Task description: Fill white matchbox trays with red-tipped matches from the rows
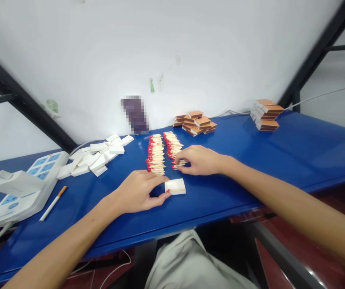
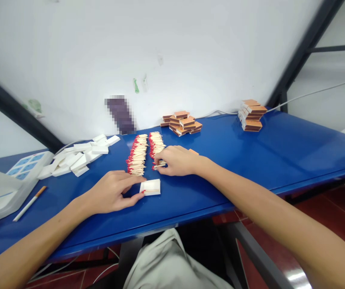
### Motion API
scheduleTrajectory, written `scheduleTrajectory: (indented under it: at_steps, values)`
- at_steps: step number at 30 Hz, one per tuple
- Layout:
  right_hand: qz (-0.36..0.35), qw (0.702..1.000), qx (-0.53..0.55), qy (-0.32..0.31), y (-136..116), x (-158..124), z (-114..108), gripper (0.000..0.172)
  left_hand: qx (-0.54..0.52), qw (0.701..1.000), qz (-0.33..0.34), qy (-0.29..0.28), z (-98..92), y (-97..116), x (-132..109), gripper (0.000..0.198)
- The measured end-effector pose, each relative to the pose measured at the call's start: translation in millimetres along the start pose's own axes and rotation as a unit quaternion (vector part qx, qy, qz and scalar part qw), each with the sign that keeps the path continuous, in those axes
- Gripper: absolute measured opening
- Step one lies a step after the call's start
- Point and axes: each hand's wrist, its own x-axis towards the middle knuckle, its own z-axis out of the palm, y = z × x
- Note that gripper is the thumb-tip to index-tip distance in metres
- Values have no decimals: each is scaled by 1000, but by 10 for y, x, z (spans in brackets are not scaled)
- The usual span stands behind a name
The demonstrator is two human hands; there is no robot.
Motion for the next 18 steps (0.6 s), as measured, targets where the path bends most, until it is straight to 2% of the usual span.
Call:
scheduleTrajectory:
  at_steps: [11, 18]
  values:
    - [-8, 1000, 2, -16, 31, 1, 5, 9, 1, 1000, -1, -1, 4, 3, 1, 26]
    - [1, 999, 10, -31, 7, -15, -44, 14, 3, 1000, 0, 4, 5, 1, -2, 27]
